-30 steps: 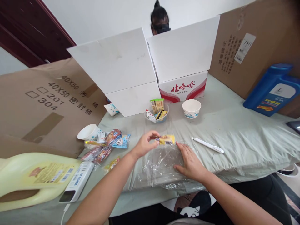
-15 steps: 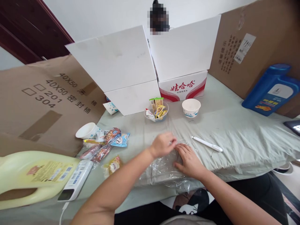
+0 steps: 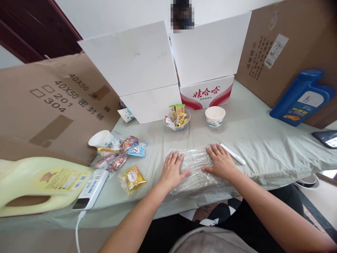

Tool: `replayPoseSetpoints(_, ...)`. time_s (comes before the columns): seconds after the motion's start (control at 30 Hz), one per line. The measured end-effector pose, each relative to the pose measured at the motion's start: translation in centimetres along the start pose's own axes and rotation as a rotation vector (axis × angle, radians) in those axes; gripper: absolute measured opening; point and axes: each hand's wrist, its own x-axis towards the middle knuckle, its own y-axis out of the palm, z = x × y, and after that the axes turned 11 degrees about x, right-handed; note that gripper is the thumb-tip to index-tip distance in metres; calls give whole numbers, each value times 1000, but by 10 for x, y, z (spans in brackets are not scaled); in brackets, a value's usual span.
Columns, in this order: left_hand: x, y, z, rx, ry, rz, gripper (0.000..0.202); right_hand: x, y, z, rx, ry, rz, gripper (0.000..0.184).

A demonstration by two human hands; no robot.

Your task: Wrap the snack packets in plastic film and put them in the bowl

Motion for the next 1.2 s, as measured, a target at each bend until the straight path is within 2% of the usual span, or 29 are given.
replayPoseSetpoints(0.1,5,-2,14,0,-88,-24,62,0,-8,-20,-48,42,-27,88)
replayPoseSetpoints(0.2,7,-7,30,-9,-119,-58,44,-5,-13,-29,-75,55,-60,78)
replayPoseSetpoints(0.27,8,-12,34,-31,-89,-134,34,-9,-14,-25,-81,35,-115,73)
replayPoseSetpoints(0.33,12,-18,32,-65,-2,-187,32,-10,-12,-16,-70,-47,-152,68)
replayPoseSetpoints(0.4,20,-21,27,-86,135,-130,35,-7,-6,-5,-67,-144,-114,67)
replayPoseSetpoints(0.47,30,-21,24,-47,194,-4,40,-1,1,2,-89,-185,-39,73)
replayPoseSetpoints(0.57,40,-17,31,68,25,128,58,11,6,0,-131,-154,1,80)
replayPoseSetpoints(0.63,38,-16,41,97,-105,131,62,15,2,-9,-141,-125,-23,78)
replayPoseSetpoints(0.7,26,-20,50,73,-167,28,55,10,-8,-18,-111,-126,-95,72)
replayPoseSetpoints(0.77,4,-27,54,-3,-156,-164,43,-5,-20,-26,-19,-218,-181,63)
replayPoseSetpoints(0.83,-23,-37,50,-118,-56,-331,31,-29,-30,-31,102,-392,-216,56)
replayPoseSetpoints(0.87,-38,-41,47,-170,24,-364,27,-42,-33,-33,148,-485,-201,56)
replayPoseSetpoints(0.9,-53,-43,42,-205,119,-358,25,-55,-33,-35,174,-562,-166,58)
replayPoseSetpoints(0.97,-78,-43,32,-203,296,-256,34,-79,-27,-40,159,-652,-83,62)
replayPoseSetpoints(1.03,-96,-36,25,-155,397,-178,34,-96,-16,-47,98,-666,-47,51)
replayPoseSetpoints(1.1,-104,-29,20,-145,405,-196,26,-106,-5,-52,76,-654,-82,35)
replayPoseSetpoints(1.2,-101,-28,17,-264,347,-273,21,-109,0,-54,160,-643,-171,28)
